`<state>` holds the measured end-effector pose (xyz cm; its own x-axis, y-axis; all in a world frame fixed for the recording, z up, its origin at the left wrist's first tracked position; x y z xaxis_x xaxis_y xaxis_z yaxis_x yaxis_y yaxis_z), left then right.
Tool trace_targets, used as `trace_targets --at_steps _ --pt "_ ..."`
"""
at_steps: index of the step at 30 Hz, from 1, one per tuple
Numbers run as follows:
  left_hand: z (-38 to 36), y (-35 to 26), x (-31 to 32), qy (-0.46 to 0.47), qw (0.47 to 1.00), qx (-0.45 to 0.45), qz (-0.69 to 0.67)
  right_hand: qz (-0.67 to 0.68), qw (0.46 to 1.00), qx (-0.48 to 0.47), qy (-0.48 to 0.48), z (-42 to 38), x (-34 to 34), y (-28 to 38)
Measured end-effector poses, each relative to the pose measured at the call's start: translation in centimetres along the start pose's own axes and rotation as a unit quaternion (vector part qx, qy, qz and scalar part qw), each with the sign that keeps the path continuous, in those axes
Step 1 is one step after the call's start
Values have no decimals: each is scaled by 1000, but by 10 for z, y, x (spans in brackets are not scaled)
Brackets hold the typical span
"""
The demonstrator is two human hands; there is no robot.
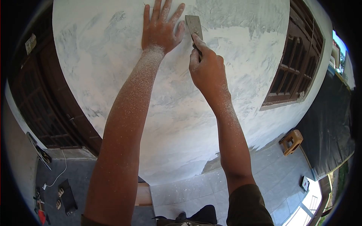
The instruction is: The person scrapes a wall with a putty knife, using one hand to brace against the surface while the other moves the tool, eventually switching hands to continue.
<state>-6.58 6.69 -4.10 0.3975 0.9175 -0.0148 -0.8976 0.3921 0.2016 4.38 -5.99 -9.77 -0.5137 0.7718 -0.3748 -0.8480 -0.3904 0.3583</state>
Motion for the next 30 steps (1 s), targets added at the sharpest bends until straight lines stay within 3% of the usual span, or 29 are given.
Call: trace_targets --at_steps 10,16,30 --pt "-2 1 1 -1 1000 2 -11 -3 999 -41 -32 0 6 -9" --pt "-2 1 3 -12 1000 6 -11 -10 1000 -2 -6 9 -6 4" --pt "0 2 1 1 1000 5 -20 -9 1000 -21 -17 10 -4 -2"
Point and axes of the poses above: each hand's wrist, its own z-axis towards the middle knuckle, its own x-axis out of the palm, y = z × x, the point moved 2 cm from there along z, towards the middle knuckle, and after that the axes turned 6 degrees about -x, right-handed, at the moved point
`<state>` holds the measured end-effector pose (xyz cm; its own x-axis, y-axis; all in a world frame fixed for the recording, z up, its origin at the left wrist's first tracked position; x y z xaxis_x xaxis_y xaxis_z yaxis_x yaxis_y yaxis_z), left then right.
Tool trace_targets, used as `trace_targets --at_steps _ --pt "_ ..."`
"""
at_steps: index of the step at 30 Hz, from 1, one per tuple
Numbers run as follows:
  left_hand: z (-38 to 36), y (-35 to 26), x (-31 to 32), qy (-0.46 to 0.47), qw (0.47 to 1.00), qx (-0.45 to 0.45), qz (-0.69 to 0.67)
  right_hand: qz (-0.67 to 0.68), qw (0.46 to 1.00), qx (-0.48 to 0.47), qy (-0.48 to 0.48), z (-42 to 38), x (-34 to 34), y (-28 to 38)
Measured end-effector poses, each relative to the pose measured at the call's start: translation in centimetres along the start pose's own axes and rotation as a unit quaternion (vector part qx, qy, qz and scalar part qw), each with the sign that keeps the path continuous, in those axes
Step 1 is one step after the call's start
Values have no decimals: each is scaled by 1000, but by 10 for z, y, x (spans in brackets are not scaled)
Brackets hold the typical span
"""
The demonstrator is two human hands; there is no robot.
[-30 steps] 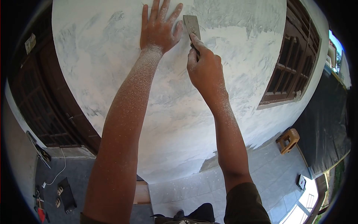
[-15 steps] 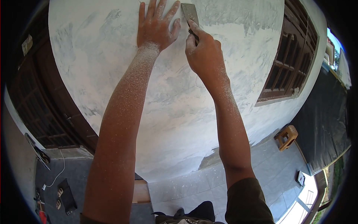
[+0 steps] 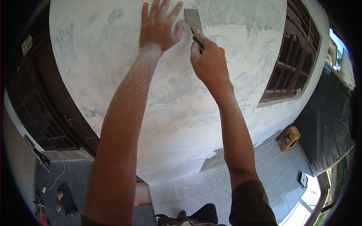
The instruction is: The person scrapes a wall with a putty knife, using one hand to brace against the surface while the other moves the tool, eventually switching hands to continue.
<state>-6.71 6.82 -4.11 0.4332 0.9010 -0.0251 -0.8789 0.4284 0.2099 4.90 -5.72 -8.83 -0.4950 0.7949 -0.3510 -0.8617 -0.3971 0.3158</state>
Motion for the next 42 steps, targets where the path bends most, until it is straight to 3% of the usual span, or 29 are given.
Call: trace_targets --at_steps 42 --pt "-2 -1 -2 9 1000 -3 -3 -12 999 26 13 3 -5 9"
Point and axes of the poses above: each hand's wrist, its own z-axis towards the middle knuckle, its own x-axis out of the palm, y = z × x, the point moved 2 cm from there along z, towards the middle knuckle, and after that the axes turned 6 degrees about -x, right-handed, at the moved point
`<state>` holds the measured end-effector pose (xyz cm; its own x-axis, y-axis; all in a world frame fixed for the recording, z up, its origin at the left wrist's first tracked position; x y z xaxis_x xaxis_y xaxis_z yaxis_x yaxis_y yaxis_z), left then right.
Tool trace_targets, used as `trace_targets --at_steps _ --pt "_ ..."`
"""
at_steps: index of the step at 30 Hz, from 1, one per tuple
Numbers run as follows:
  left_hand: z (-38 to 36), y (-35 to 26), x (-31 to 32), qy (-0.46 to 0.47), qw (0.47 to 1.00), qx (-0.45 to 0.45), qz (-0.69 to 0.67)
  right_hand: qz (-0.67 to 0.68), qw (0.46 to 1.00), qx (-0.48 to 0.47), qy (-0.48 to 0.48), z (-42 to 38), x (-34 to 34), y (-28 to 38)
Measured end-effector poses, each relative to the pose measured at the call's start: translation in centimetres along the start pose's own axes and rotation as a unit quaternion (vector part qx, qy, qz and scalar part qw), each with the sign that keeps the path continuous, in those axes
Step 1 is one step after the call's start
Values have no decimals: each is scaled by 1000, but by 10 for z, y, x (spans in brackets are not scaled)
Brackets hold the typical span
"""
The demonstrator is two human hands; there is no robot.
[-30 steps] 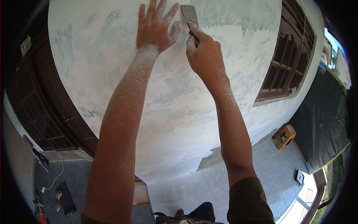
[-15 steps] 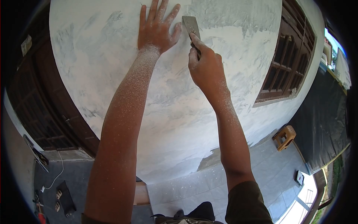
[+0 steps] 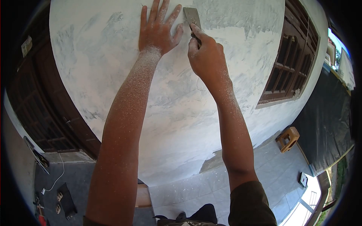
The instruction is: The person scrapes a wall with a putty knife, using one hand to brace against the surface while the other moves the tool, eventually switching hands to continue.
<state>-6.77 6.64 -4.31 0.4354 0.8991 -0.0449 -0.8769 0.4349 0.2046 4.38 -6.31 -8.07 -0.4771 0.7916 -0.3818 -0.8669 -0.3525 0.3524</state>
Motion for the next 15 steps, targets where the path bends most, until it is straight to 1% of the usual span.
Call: trace_targets --at_steps 3,5,7,9,13,15 --pt "-1 0 -1 3 1000 -2 -2 5 1000 -4 2 -8 2 -5" --pt "1 0 -2 0 1000 -1 2 -6 1000 -24 2 -19 7 -9" --pt "0 -1 -3 6 1000 -9 -24 -9 1000 -15 -2 -7 7 -8" --pt "0 -1 -2 0 1000 -5 -16 7 1000 -2 -3 9 -1 1" --pt "-2 0 0 -15 1000 1 -16 8 1000 24 16 -7 -1 1" --pt "0 -1 -2 -11 1000 -1 -14 -14 1000 -5 2 -13 4 -3"
Point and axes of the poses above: each hand's wrist, its own z-axis towards the middle knuckle, its own x-axis out of the palm, y = z × x, the point moved 2 cm from there along z, towards the middle knuckle, and after that the axes turned 6 degrees about -x, right-handed, at the moved point
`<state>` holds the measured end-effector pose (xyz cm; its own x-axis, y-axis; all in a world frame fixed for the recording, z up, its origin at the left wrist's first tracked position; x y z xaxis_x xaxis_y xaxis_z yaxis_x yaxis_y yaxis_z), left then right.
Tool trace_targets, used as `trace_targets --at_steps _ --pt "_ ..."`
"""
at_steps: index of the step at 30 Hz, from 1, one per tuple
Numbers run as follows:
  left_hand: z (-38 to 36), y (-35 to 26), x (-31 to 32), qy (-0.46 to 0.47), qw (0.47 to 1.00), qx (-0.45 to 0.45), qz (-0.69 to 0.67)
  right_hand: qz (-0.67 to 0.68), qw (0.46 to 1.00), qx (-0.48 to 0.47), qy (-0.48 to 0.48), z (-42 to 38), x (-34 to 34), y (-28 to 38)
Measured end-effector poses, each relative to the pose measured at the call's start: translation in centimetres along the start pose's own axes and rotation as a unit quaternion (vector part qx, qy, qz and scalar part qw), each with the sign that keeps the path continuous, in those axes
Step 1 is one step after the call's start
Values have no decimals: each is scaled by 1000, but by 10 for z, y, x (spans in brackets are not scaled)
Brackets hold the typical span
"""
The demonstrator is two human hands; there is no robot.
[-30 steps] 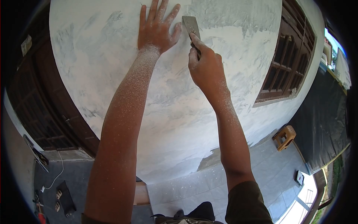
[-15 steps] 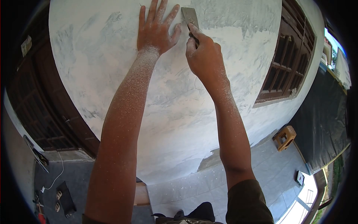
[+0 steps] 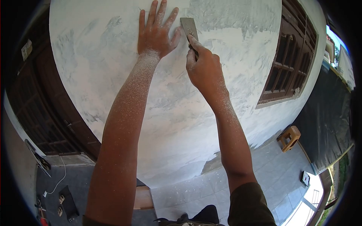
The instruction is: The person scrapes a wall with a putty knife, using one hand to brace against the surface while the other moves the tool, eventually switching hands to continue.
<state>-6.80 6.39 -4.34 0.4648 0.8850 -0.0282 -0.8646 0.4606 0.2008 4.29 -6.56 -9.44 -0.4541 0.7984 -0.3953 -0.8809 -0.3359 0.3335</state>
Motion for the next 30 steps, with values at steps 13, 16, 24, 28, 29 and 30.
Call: trace_targets --at_steps 13,16,24,28,29,30 --pt "-1 -1 1 17 1000 -2 18 22 1000 -3 -17 22 -3 4" --pt "0 1 3 12 1000 3 22 25 999 -21 -28 15 -2 0" --pt "0 1 2 19 1000 -1 11 17 998 -36 -54 25 -4 4" --pt "0 0 0 26 1000 -5 4 2 1000 9 13 1 -4 0" --pt "2 0 1 23 1000 -6 6 2 1000 6 12 5 -3 0" --pt "2 1 2 18 1000 -5 -3 8 1000 -1 0 11 -2 0"
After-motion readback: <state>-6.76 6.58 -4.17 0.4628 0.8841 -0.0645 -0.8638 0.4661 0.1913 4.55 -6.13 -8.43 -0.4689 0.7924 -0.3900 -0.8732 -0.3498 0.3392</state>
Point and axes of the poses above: each hand's wrist, its own z-axis towards the middle knuckle, its own x-axis out of the palm, y = z × x, the point moved 2 cm from there along z, towards the middle knuckle, and after that the axes turned 6 degrees about -x, right-handed, at the moved point
